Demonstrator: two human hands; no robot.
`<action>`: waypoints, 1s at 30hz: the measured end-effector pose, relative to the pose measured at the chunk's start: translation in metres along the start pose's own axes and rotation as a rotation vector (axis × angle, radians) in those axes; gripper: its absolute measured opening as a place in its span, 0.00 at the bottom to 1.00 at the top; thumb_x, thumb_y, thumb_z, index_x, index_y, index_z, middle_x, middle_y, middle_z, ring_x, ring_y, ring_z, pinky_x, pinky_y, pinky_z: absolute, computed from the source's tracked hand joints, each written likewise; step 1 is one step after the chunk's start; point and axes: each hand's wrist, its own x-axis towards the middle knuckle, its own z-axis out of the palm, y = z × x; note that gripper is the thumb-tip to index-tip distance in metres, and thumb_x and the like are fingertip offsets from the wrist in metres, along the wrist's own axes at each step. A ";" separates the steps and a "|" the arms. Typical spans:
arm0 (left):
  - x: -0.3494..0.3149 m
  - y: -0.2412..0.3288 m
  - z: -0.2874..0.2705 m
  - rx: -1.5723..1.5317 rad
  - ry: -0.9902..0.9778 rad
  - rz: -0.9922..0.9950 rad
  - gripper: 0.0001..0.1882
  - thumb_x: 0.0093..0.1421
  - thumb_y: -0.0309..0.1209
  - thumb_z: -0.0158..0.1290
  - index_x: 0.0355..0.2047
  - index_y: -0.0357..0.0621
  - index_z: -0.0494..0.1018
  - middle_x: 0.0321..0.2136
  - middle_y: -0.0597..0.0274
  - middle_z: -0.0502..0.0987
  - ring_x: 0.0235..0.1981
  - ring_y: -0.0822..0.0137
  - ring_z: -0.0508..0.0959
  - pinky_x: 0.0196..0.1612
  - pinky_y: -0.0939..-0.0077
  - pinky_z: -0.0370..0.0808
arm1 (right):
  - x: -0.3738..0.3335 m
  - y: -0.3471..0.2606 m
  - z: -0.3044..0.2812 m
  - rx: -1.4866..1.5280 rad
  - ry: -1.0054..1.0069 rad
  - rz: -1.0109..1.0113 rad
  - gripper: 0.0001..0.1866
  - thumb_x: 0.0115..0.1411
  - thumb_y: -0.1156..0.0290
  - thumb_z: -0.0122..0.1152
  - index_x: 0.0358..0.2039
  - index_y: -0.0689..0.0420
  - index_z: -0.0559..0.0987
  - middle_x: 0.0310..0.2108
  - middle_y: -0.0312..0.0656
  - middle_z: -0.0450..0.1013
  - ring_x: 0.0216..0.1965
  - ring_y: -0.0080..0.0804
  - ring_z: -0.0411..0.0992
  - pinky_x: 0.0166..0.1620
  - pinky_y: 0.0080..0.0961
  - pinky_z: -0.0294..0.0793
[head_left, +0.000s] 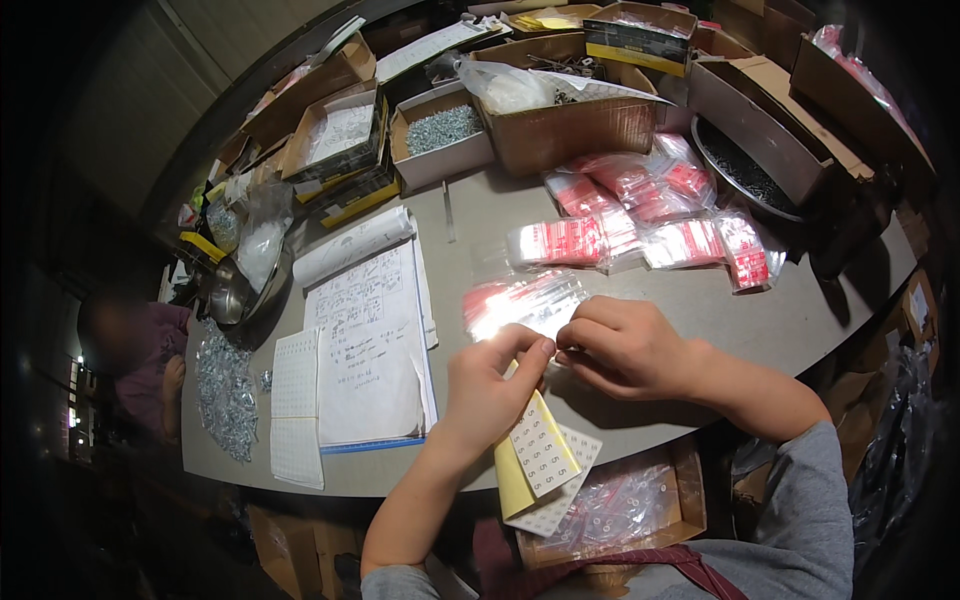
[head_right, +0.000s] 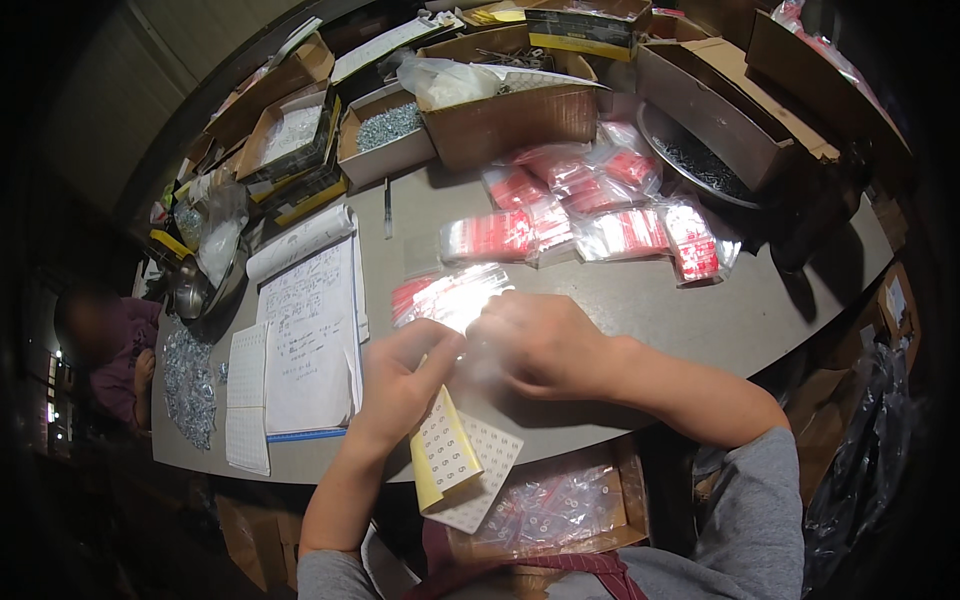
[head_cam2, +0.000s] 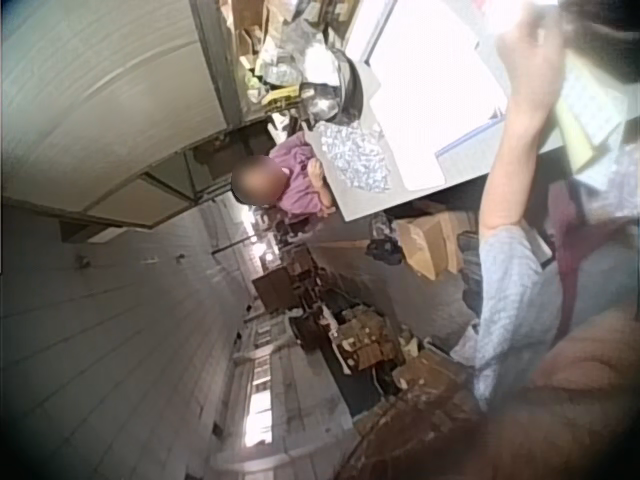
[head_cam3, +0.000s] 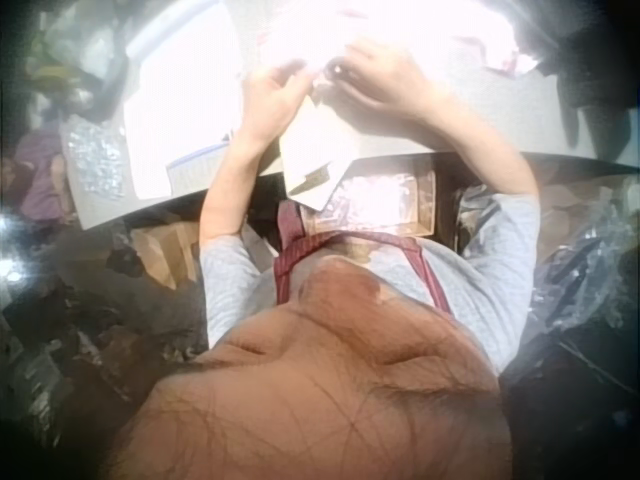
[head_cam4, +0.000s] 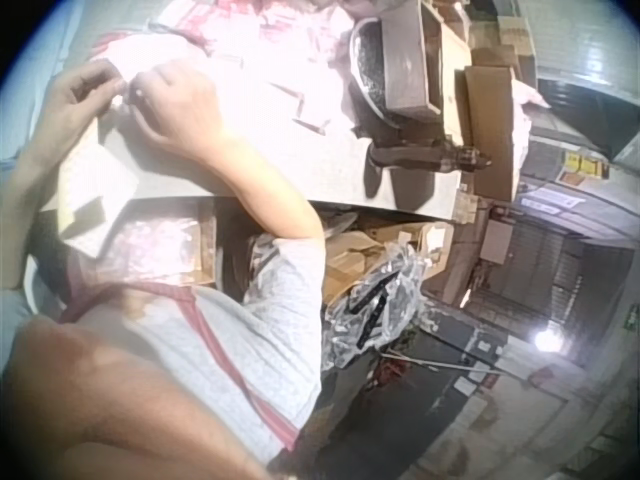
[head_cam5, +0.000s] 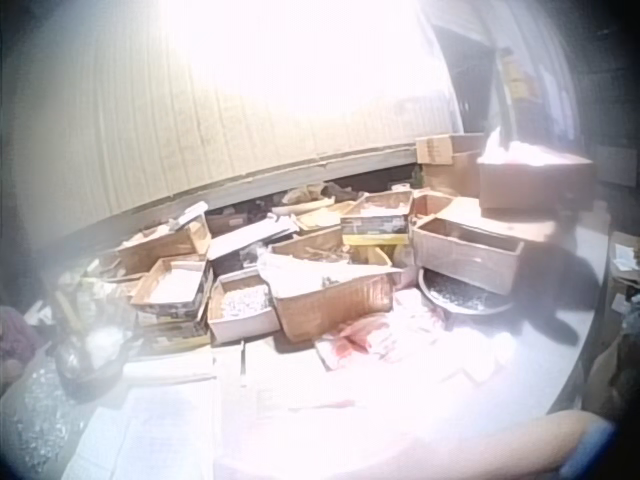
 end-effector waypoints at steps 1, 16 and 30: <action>0.001 -0.003 0.001 0.074 0.040 0.094 0.07 0.64 0.29 0.58 0.35 0.36 0.80 0.22 0.62 0.80 0.22 0.73 0.77 0.27 0.77 0.73 | 0.000 0.000 -0.001 0.067 -0.010 0.044 0.10 0.54 0.72 0.70 0.34 0.60 0.78 0.28 0.42 0.71 0.27 0.42 0.73 0.30 0.33 0.73; -0.003 0.000 0.005 0.245 0.024 0.306 0.06 0.60 0.28 0.60 0.32 0.39 0.78 0.22 0.55 0.80 0.20 0.64 0.80 0.26 0.72 0.74 | 0.002 0.000 -0.012 0.768 -0.198 0.704 0.07 0.58 0.72 0.66 0.30 0.61 0.78 0.24 0.33 0.73 0.29 0.15 0.67 0.33 0.18 0.67; -0.003 -0.010 0.004 -0.095 0.010 0.065 0.08 0.66 0.30 0.58 0.31 0.38 0.77 0.21 0.67 0.78 0.23 0.78 0.75 0.27 0.80 0.71 | 0.011 -0.001 -0.022 0.312 -0.020 0.043 0.14 0.45 0.77 0.58 0.36 0.60 0.82 0.47 0.51 0.72 0.50 0.46 0.72 0.54 0.39 0.71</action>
